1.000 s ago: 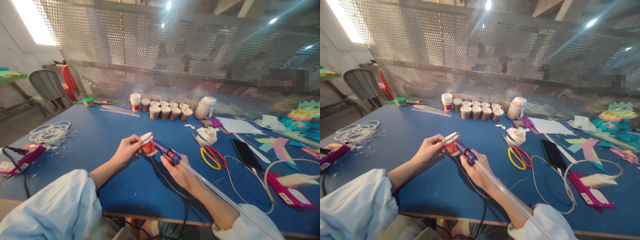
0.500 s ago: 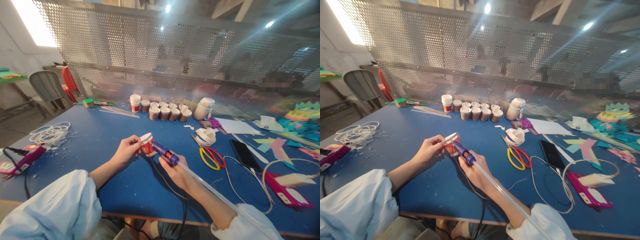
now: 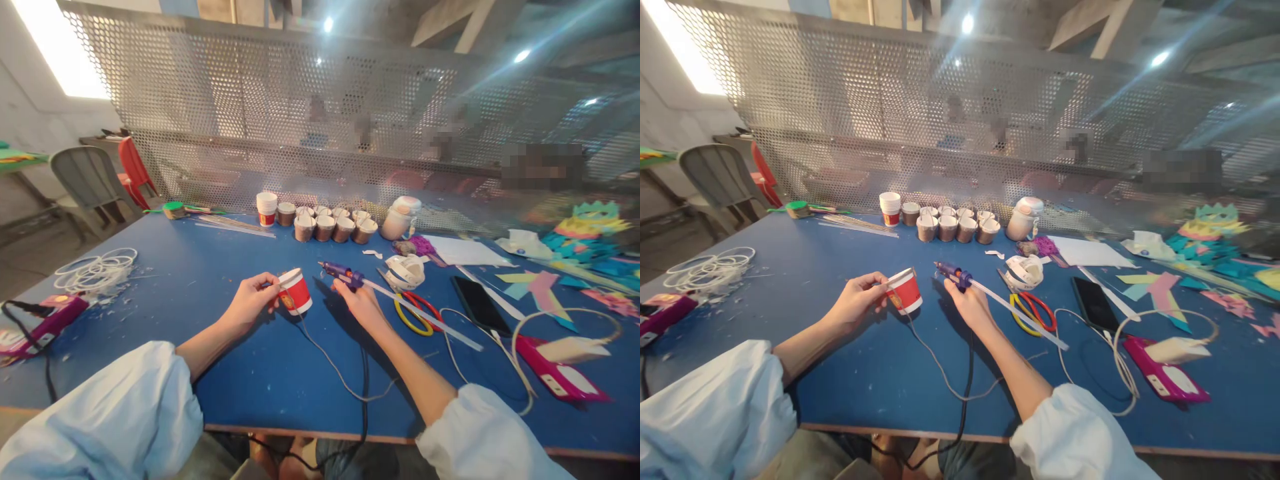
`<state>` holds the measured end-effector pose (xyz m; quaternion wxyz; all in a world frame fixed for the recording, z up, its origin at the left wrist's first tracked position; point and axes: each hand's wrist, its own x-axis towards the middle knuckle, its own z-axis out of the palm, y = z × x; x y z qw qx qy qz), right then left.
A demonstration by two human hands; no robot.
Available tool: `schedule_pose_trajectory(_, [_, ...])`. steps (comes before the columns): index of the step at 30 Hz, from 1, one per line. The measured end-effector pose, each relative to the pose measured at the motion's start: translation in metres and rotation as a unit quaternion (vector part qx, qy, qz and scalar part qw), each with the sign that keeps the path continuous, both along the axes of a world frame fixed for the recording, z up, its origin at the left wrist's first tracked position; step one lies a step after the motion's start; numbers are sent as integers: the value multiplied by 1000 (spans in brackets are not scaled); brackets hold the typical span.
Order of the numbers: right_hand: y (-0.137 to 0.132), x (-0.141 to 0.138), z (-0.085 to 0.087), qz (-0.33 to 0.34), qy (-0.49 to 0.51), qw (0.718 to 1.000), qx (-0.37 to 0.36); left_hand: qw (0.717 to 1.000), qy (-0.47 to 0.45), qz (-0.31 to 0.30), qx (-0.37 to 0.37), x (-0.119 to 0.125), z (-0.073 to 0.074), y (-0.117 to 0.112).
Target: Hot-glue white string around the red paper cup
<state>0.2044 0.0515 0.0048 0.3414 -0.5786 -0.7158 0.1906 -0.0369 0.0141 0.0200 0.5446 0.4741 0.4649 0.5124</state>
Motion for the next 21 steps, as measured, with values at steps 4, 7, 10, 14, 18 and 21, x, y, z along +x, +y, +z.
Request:
schedule_pose_trajectory(4, [12, -1, -11, -30, -104, 994, 14, 1000, 15, 17, 4, -1, -2, 1])
schedule_pose_trajectory(7, [8, -3, -8, -36, -130, 991, 16, 999, 26, 40, 27, -5, -3, 4])
schedule_pose_trajectory(10, [-2, -1, 4, -23, -171, 985, 16, 996, 33, 63, 46, -9, -4, 8])
schedule_pose_trajectory(14, [-21, 7, 27, -21, -226, 974, 4, 992, 34, 104, 58, -14, -3, 13])
schedule_pose_trajectory(18, [-45, 11, 45, -25, -282, 958, -49, 988, 29, 134, 70, -16, -2, 14])
schedule_pose_trajectory(21, [-61, 4, 54, -10, -304, 952, -46, 988, 45, 135, 64, -15, 0, 12])
